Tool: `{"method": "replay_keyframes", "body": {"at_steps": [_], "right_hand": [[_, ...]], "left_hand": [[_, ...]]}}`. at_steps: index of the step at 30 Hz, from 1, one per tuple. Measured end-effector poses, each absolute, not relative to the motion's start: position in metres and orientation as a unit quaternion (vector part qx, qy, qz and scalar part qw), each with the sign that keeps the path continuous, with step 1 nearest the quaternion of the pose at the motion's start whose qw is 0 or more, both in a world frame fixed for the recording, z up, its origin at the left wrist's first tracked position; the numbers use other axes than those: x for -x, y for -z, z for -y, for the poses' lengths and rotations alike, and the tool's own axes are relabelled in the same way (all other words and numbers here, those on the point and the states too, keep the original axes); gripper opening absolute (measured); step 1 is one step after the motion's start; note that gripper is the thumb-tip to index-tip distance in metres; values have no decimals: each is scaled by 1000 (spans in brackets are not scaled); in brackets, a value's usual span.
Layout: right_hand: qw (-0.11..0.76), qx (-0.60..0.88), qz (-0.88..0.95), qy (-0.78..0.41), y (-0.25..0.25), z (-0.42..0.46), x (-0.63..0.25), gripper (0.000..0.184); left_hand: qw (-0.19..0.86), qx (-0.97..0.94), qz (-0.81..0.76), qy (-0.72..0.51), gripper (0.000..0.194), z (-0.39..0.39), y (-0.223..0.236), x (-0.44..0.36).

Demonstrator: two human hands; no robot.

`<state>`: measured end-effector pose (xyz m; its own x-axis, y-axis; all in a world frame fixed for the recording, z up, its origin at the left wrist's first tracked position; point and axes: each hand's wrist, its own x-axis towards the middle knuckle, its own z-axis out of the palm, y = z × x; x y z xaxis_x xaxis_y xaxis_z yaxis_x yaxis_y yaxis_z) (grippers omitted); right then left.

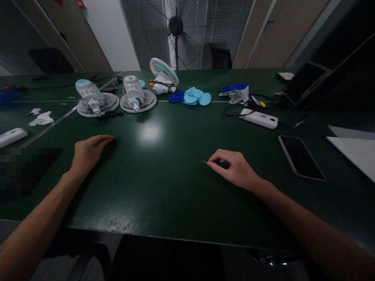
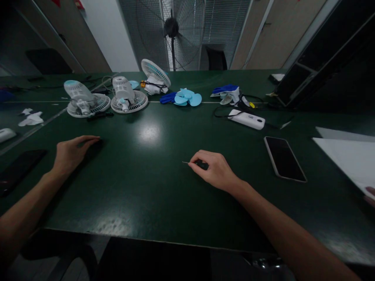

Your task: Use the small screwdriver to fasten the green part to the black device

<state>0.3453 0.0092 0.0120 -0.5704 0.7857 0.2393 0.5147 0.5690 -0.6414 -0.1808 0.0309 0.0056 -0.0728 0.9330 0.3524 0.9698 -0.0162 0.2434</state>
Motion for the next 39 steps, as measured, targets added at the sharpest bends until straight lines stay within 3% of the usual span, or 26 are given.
{"method": "replay_keyframes", "body": {"at_steps": [13,23,34,39], "right_hand": [[252,388,845,-268,-13,-9,-344,15],[256,380,847,-270,-12,-9,-345,18],[246,362,860,-262,-15,-4,-340,14],[232,345,876,-244,-16,0,-337,12]], "left_hand": [[25,681,704,203,37,-31,-8,180],[-23,699,689,190,54,-30,-8,182],[-250,842,424,218,23,0,-10,-13],[-278,861,373,207,20,3,-8,-61]]}}
